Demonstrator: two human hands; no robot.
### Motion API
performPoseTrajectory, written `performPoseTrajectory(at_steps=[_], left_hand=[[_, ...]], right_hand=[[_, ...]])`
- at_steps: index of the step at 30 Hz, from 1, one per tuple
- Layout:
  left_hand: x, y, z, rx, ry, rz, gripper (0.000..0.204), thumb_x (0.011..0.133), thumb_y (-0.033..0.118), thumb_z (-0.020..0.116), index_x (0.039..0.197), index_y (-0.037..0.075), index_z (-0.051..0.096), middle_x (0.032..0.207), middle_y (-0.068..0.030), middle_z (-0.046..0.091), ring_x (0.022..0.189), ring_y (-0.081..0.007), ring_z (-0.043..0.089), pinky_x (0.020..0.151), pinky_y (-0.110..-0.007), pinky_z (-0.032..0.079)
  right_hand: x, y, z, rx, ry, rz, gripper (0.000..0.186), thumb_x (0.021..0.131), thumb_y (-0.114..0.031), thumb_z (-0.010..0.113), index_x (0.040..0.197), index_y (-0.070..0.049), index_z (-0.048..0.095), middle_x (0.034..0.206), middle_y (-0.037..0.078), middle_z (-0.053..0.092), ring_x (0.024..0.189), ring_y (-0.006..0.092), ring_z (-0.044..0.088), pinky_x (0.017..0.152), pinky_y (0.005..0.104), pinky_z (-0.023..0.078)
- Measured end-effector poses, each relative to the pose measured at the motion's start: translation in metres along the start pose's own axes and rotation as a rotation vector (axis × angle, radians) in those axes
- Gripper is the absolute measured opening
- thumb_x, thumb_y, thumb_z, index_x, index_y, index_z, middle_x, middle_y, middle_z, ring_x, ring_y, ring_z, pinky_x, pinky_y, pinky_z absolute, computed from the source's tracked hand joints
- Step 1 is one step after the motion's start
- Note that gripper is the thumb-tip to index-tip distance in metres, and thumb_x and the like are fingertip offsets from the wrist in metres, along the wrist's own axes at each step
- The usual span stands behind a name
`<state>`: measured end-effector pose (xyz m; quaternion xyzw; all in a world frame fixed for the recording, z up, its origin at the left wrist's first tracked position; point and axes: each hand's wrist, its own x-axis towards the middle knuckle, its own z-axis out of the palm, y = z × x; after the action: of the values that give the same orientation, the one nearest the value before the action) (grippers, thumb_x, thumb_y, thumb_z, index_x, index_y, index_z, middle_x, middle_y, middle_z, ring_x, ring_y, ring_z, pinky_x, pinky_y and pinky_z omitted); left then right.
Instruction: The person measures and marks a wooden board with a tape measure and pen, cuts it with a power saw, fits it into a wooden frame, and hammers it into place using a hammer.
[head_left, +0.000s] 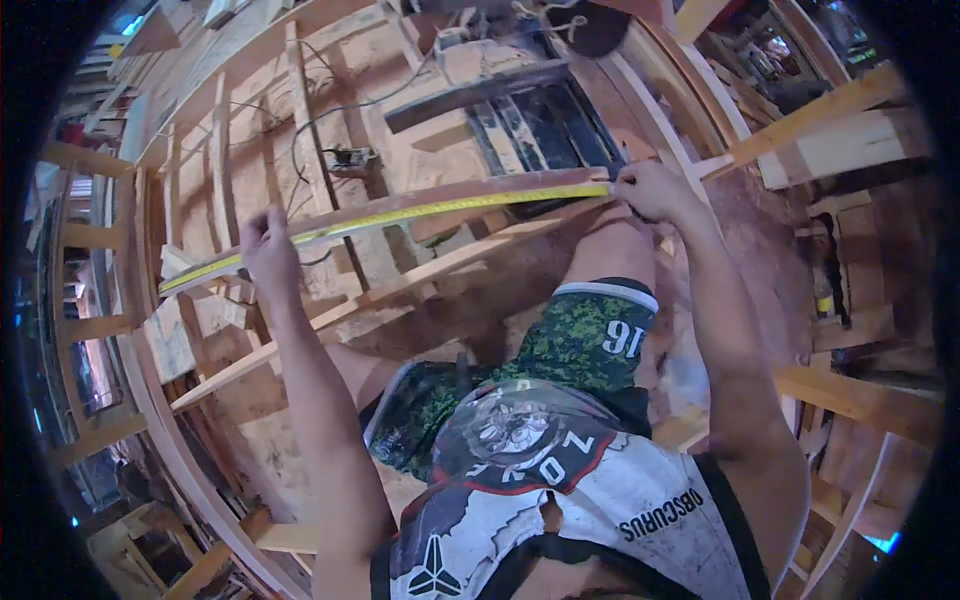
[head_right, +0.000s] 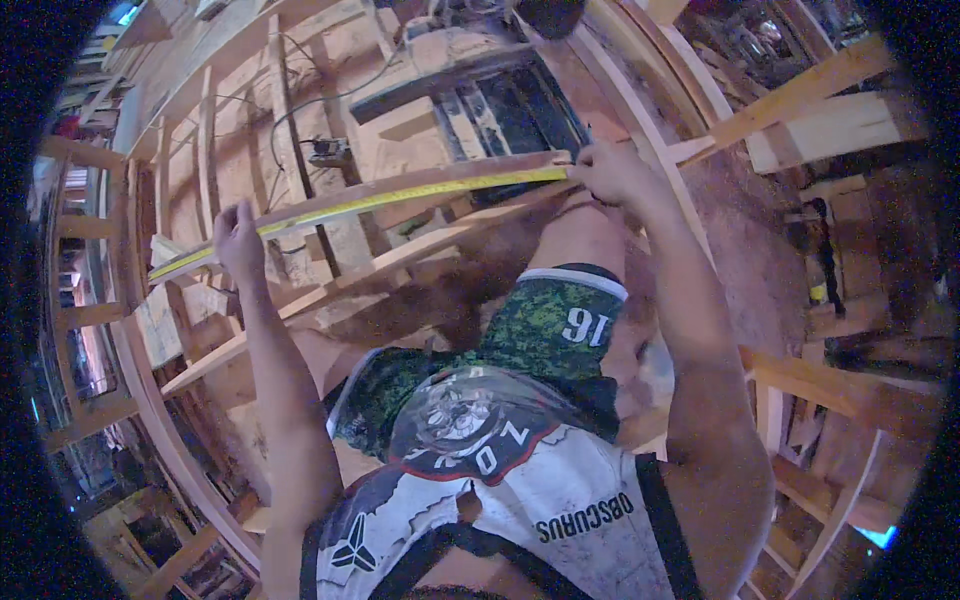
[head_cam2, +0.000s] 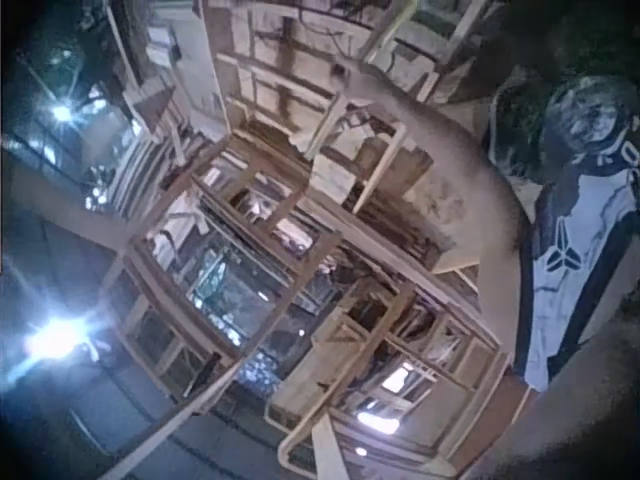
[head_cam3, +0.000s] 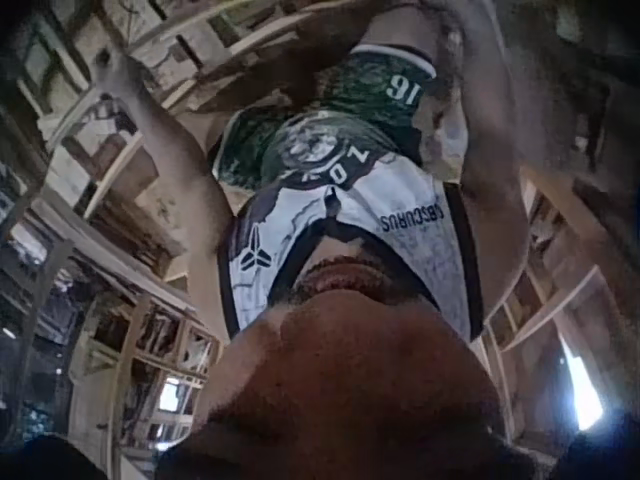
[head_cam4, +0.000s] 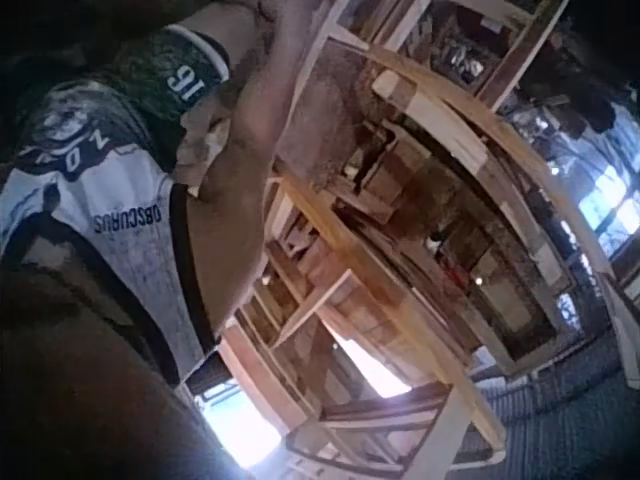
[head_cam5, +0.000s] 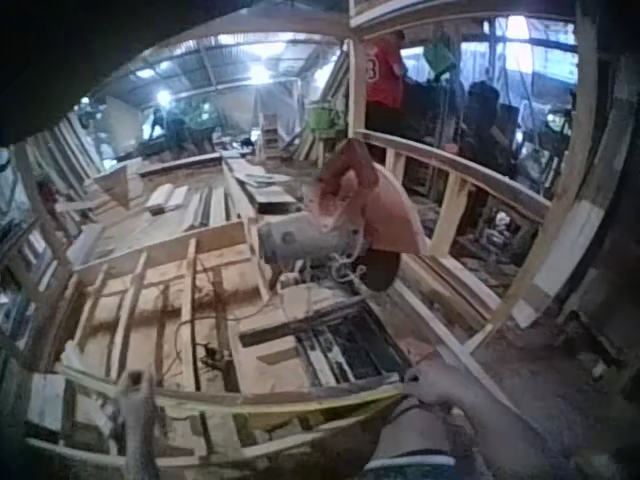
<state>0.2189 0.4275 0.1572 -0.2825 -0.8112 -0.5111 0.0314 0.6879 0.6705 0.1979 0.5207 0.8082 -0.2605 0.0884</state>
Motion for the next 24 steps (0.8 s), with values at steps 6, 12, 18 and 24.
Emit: performPoseTrajectory(at_steps=[6,12,18,24], left_hand=[[-0.058,0.039,0.112,-0.005,-0.533,0.322,0.031,0.091,0.027,0.069,0.105,-0.001,0.067,0.104,-0.0125,0.069,0.097,-0.0238,0.066,0.087,-0.035,0.05],[-0.094,0.096,0.187,0.407,-1.057,0.253,0.06,0.087,0.054,0.062,0.104,-0.003,0.068,0.109,-0.0229,0.068,0.106,-0.0368,0.065,0.09,-0.044,0.051],[-0.105,0.128,0.217,0.608,-1.258,0.209,0.077,0.079,0.073,0.059,0.104,0.0,0.069,0.112,-0.021,0.068,0.108,-0.0355,0.065,0.092,-0.049,0.048],[-0.108,0.123,0.23,0.59,-1.233,0.038,0.084,0.071,0.079,0.062,0.104,0.002,0.07,0.116,-0.0184,0.068,0.114,-0.0334,0.063,0.102,-0.061,0.034]], right_hand=[[0.052,0.021,0.017,-0.132,-0.152,0.005,0.046,0.086,-0.049,0.063,0.11,-0.01,0.072,0.112,0.016,0.069,0.105,0.0288,0.066,0.093,0.0385,0.049],[0.074,0.03,0.027,-0.089,-0.209,-0.035,0.044,0.087,-0.049,0.06,0.106,-0.011,0.071,0.098,0.015,0.07,0.089,0.0225,0.067,0.079,0.036,0.05],[0.09,0.047,0.031,0.007,-0.253,-0.115,0.055,0.085,-0.053,0.062,0.109,-0.005,0.07,0.098,0.015,0.067,0.091,0.0238,0.066,0.082,0.0371,0.05],[0.103,0.044,0.03,0.01,-0.26,-0.217,0.062,0.081,-0.058,0.066,0.111,-0.004,0.07,0.107,0.016,0.066,0.097,0.0276,0.064,0.085,0.0356,0.049]])
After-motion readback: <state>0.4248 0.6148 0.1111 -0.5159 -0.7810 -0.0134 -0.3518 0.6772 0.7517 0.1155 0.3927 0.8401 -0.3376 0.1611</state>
